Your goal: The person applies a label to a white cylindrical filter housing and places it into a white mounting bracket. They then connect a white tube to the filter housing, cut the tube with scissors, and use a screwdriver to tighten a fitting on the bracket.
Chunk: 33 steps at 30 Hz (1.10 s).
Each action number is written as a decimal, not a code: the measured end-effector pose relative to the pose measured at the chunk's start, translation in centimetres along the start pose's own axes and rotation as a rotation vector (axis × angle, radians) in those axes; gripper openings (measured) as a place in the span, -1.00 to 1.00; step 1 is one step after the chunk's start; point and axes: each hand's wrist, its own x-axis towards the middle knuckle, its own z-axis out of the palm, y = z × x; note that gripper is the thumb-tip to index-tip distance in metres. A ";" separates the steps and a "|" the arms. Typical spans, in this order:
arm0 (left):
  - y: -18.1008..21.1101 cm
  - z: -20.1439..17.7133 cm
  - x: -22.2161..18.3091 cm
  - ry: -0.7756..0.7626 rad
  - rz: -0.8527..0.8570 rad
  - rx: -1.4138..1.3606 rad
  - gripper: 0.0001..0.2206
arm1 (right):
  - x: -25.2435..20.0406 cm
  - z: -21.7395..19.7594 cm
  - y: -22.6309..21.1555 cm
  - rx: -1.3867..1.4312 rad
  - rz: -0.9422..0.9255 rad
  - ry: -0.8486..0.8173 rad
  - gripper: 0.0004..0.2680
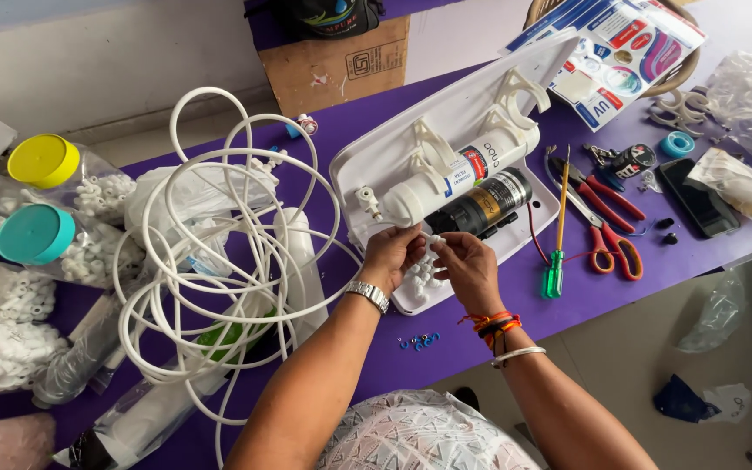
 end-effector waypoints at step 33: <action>0.0 0.4 4.9 -0.068 0.083 -0.520 -0.84 | -3.8 2.1 -0.6 -0.508 -0.668 0.177 -0.85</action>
